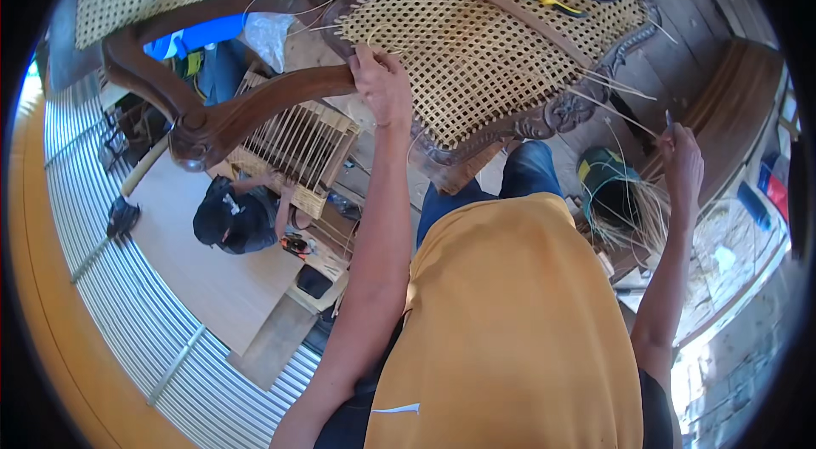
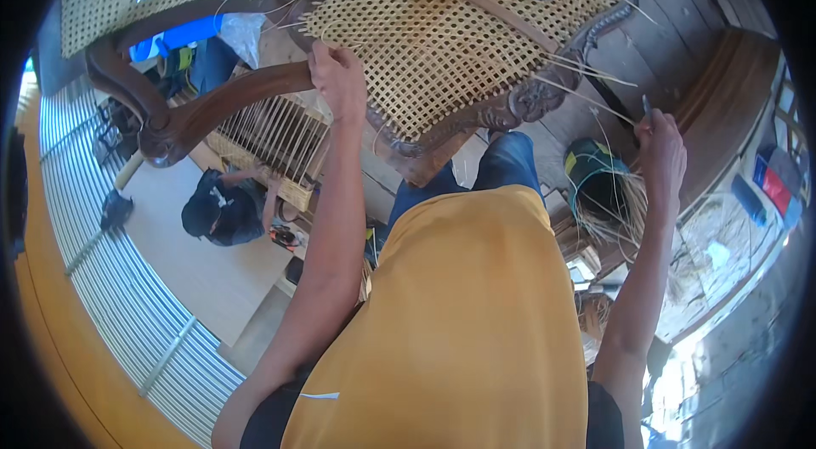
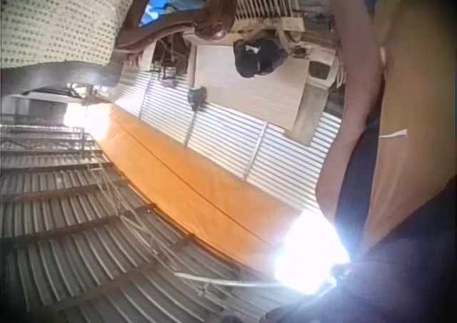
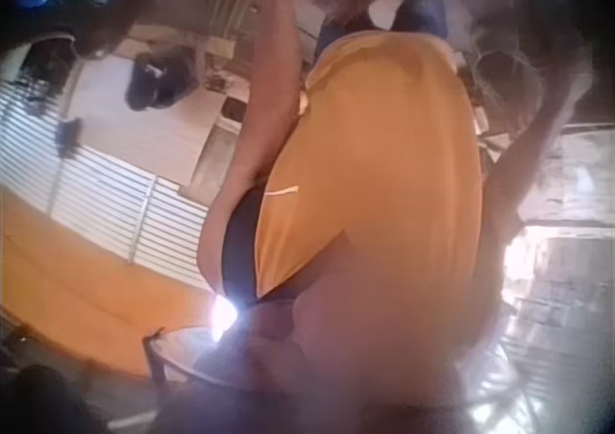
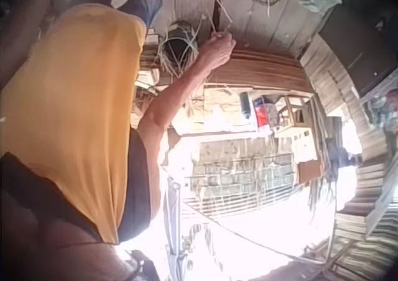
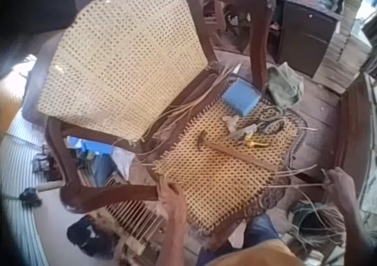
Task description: Weaving natural cane strips into the wooden frame of a chair seat.
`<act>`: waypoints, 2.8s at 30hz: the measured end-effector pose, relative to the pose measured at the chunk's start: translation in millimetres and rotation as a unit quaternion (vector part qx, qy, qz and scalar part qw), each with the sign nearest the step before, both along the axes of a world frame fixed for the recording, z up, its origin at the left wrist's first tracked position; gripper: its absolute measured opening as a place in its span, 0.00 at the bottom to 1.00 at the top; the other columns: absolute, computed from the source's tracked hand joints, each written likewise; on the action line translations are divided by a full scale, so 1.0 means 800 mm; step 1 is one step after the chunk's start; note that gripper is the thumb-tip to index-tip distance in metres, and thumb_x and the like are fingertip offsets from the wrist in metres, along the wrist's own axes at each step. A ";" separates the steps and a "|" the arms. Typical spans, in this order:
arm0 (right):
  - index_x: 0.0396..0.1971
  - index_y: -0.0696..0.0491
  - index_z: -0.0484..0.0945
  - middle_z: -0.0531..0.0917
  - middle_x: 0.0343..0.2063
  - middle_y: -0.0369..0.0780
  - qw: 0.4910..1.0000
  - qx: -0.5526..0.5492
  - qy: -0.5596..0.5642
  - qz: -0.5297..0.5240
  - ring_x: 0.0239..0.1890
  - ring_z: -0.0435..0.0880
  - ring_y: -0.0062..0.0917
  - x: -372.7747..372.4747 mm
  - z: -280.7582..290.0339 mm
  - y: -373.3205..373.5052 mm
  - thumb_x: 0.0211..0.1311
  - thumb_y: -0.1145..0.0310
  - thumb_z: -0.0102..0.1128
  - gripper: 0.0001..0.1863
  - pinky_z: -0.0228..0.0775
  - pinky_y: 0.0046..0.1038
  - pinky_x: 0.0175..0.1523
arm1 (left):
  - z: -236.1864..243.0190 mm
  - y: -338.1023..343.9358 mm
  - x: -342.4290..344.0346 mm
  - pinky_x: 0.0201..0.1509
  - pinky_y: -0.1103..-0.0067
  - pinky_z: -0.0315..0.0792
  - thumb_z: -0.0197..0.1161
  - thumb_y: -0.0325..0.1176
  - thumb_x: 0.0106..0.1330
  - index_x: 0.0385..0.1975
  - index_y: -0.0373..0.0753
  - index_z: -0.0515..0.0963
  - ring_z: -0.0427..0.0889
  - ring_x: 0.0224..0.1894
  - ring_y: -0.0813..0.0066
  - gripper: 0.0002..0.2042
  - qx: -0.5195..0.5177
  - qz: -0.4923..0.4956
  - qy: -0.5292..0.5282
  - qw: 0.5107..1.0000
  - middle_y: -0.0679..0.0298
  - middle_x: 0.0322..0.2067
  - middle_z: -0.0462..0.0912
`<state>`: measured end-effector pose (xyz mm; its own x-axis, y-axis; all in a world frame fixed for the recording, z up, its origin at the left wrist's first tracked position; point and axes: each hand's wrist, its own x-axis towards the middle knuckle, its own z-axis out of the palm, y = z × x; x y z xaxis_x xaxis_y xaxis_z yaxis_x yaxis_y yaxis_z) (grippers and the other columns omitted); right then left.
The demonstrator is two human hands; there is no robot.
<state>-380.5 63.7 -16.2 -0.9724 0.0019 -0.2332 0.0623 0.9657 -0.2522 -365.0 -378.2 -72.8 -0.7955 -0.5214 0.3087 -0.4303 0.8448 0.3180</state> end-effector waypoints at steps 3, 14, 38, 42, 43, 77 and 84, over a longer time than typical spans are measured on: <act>0.47 0.51 0.76 0.81 0.29 0.48 0.982 -0.104 0.122 0.097 0.36 0.82 0.44 -0.018 0.024 -0.097 0.59 0.65 0.61 0.17 0.72 0.36 0.41 | 0.006 -0.007 0.007 0.38 0.73 0.74 0.68 0.32 0.55 0.35 0.29 0.77 0.82 0.33 0.64 0.14 0.270 0.032 0.032 0.962 0.51 0.32 0.82; 0.29 0.58 0.74 0.81 0.21 0.48 0.944 -0.168 0.021 0.284 0.30 0.84 0.40 -0.045 -0.082 -0.307 0.54 0.73 0.53 0.05 0.76 0.39 0.34 | 0.007 -0.021 -0.017 0.37 0.74 0.77 0.72 0.30 0.49 0.28 0.33 0.83 0.85 0.29 0.65 0.09 0.161 -0.004 -0.118 0.980 0.55 0.28 0.85; 0.38 0.55 0.71 0.77 0.23 0.54 0.979 -0.092 -0.048 0.173 0.29 0.76 0.52 -0.045 -0.027 -0.025 0.66 0.59 0.52 0.13 0.63 0.48 0.32 | -0.006 -0.037 -0.010 0.37 0.72 0.75 0.64 0.22 0.51 0.32 0.36 0.78 0.81 0.30 0.64 0.08 0.067 -0.155 -0.083 0.982 0.59 0.26 0.81; 0.35 0.56 0.71 0.77 0.22 0.53 0.979 -0.102 -0.012 0.177 0.27 0.75 0.52 -0.035 -0.016 -0.008 0.65 0.58 0.54 0.14 0.64 0.46 0.31 | 0.004 0.010 -0.017 0.44 0.72 0.73 0.64 0.24 0.54 0.36 0.36 0.80 0.81 0.35 0.62 0.09 0.091 -0.163 -0.023 0.982 0.58 0.32 0.81; 0.34 0.56 0.72 0.76 0.21 0.53 0.976 -0.117 0.004 0.185 0.26 0.75 0.52 -0.033 -0.008 -0.003 0.65 0.59 0.55 0.14 0.65 0.45 0.30 | 0.008 0.044 -0.020 0.46 0.72 0.73 0.64 0.24 0.55 0.36 0.36 0.80 0.80 0.37 0.61 0.08 0.101 -0.195 0.020 0.975 0.58 0.33 0.81; 0.33 0.57 0.72 0.78 0.23 0.51 0.989 -0.111 -0.057 0.080 0.30 0.79 0.48 0.075 0.026 -0.256 0.66 0.60 0.51 0.13 0.69 0.46 0.35 | 0.152 -0.001 0.075 0.36 0.80 0.73 0.54 0.30 0.68 0.35 0.35 0.78 0.79 0.30 0.80 0.07 0.525 -0.212 -0.330 0.756 0.63 0.29 0.82; 0.31 0.57 0.72 0.79 0.23 0.52 0.983 -0.179 -0.037 -0.033 0.31 0.79 0.48 0.040 -0.014 -0.301 0.66 0.63 0.49 0.12 0.69 0.45 0.36 | 0.131 -0.014 -0.004 0.36 0.83 0.73 0.58 0.30 0.66 0.36 0.32 0.78 0.79 0.30 0.83 0.07 0.563 -0.258 -0.216 0.755 0.63 0.28 0.82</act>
